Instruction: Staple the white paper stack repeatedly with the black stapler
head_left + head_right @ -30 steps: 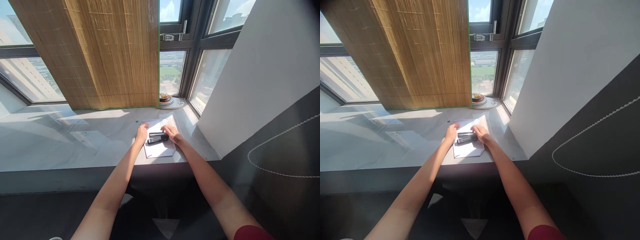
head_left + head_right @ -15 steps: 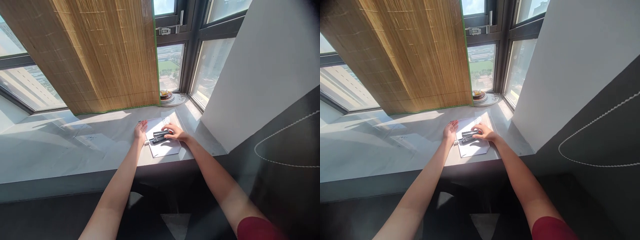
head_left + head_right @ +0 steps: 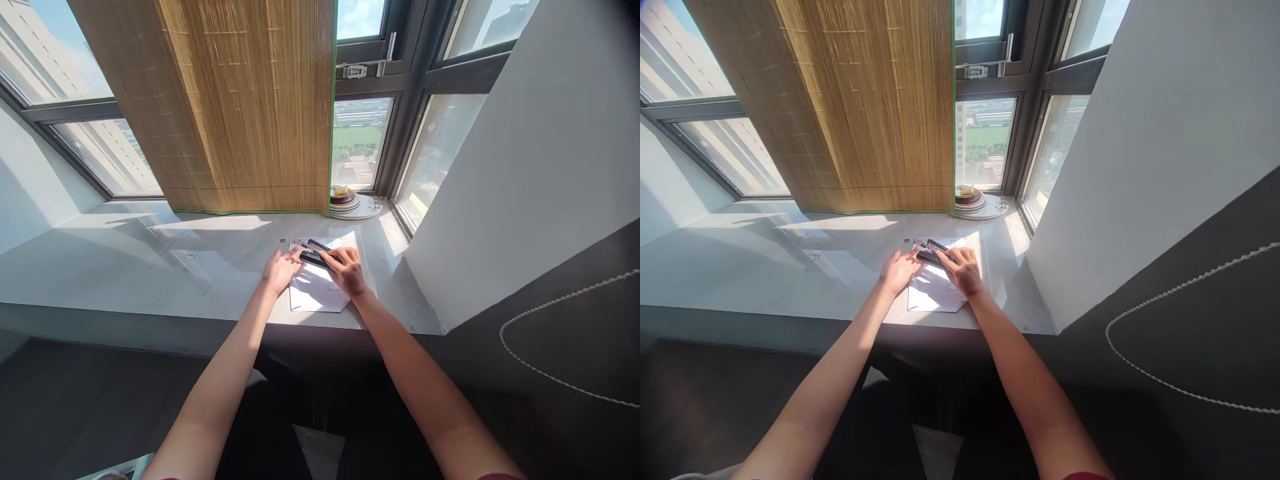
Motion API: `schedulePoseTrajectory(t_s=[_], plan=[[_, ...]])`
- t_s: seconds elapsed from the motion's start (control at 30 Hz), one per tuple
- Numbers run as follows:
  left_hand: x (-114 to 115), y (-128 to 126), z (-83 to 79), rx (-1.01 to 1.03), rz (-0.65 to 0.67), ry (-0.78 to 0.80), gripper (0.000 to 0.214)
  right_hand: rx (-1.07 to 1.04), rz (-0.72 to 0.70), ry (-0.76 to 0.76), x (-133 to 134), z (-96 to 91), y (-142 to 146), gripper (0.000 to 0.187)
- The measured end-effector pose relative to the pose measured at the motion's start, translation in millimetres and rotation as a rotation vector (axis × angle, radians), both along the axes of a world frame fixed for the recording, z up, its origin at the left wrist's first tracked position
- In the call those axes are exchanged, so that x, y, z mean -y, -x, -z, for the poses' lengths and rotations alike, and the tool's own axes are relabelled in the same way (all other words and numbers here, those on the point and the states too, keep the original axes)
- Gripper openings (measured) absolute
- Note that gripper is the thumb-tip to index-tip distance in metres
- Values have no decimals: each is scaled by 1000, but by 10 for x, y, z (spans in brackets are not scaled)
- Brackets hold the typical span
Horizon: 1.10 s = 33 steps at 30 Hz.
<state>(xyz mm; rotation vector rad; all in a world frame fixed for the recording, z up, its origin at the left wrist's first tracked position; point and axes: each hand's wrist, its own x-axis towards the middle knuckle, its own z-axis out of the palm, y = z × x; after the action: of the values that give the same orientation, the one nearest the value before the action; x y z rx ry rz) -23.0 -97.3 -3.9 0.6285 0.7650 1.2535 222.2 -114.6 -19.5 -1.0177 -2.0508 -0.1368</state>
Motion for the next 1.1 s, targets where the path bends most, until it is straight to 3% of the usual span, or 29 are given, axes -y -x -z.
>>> schedulePoseTrajectory(t_s=[0.3,0.5,0.67,0.8,0.9,1.0,1.1], plan=[[-4,-8,8,40,-156,80,26,98,-108,51,-12,96,135,43],[-52,-7,110,109,-127,135,31,264,-178,-19,-15,132,168,39],[-78,-41,115,122,-133,130,32,338,-54,-184,-5,146,158,35],[-43,-86,87,91,-140,114,33,361,27,-246,42,104,144,42],[-5,-110,83,57,-166,89,29,163,178,-168,154,82,206,45],[3,-127,96,32,-189,55,23,-228,411,-9,310,127,325,33],[-24,-130,124,5,-229,14,16,-490,435,205,421,198,418,25]])
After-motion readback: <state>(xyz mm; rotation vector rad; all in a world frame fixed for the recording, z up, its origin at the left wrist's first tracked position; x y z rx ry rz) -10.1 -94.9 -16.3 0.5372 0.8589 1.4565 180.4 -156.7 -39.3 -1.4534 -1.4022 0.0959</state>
